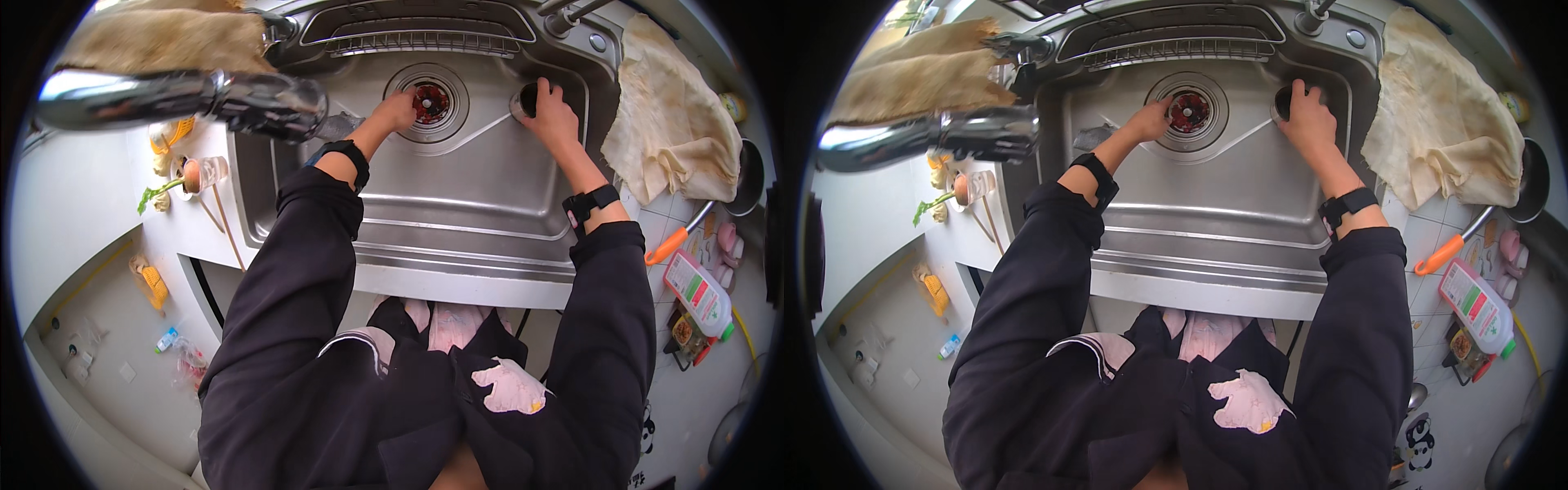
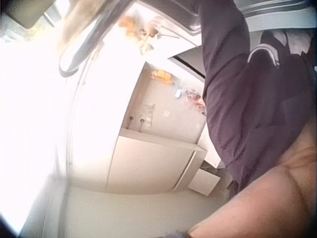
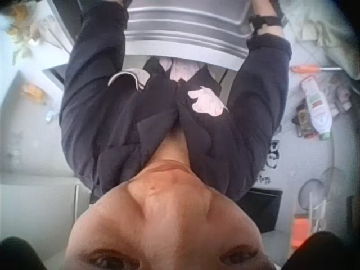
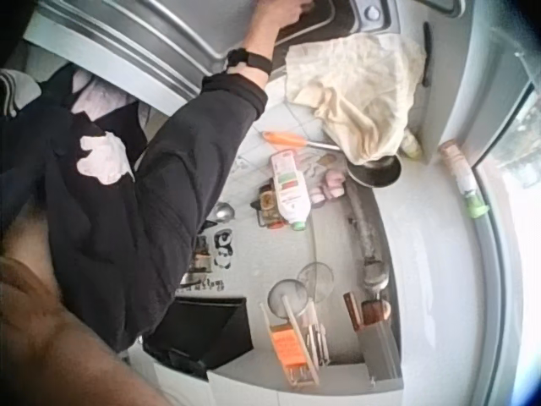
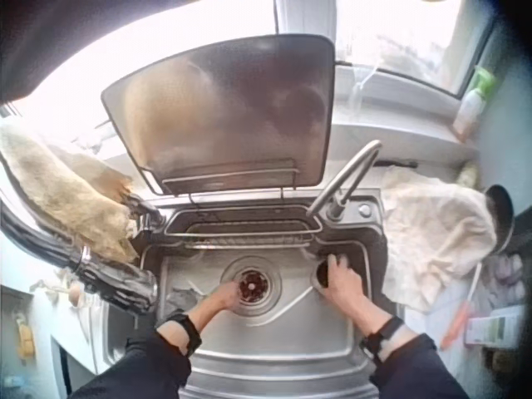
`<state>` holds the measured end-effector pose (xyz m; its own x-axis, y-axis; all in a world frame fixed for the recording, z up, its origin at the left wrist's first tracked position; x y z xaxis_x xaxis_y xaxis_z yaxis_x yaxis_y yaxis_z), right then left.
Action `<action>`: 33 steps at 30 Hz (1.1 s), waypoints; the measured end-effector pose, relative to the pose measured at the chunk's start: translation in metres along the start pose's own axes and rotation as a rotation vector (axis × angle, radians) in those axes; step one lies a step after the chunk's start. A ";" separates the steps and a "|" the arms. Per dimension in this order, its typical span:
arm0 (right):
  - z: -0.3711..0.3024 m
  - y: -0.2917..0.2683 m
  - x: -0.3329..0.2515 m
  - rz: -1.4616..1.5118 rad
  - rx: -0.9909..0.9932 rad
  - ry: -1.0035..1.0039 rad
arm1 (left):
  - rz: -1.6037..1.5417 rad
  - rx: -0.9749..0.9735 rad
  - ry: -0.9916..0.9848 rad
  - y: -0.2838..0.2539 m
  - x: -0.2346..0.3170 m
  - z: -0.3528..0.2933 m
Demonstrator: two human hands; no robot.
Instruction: The person cleans a kitchen sink by removing the drain strainer, rinsing it, and wiping the sink basin with a cloth. They then place the strainer into a pink bucket containing dried red berries and other debris, and finally rinse a small metal cup under the tap.
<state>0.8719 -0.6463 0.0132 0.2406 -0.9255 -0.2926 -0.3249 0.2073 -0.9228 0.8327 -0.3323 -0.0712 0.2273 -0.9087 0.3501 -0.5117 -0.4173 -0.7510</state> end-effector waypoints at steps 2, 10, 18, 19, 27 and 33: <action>0.002 0.001 0.002 0.006 0.003 -0.009 | -0.041 0.068 0.016 0.013 -0.002 0.021; -0.004 -0.013 0.002 0.010 0.023 -0.086 | -0.201 0.164 -0.069 0.039 -0.006 0.060; -0.016 -0.047 0.020 0.185 0.048 -0.128 | -0.279 0.151 -0.139 0.043 -0.002 0.061; -0.018 -0.051 0.021 0.190 0.047 -0.123 | -0.267 0.173 -0.113 0.041 0.002 0.059; -0.033 -0.061 0.005 0.278 0.006 -0.168 | 0.099 -0.058 -0.062 0.044 0.024 0.037; -0.036 -0.068 -0.011 0.309 0.049 -0.211 | -0.001 0.088 -0.104 0.019 0.023 0.033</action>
<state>0.8584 -0.6615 0.0885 0.3230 -0.7323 -0.5995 -0.3689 0.4859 -0.7924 0.8553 -0.3610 -0.0954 0.3150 -0.9022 0.2946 -0.4379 -0.4136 -0.7983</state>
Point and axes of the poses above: each hand's wrist, its own z-axis towards the middle knuckle, its own y-axis out of the palm, x = y × z, the point moved 6 cm from there along z, towards the middle knuckle, and after that the axes turned 9 degrees about -y, right-handed, at the moved point
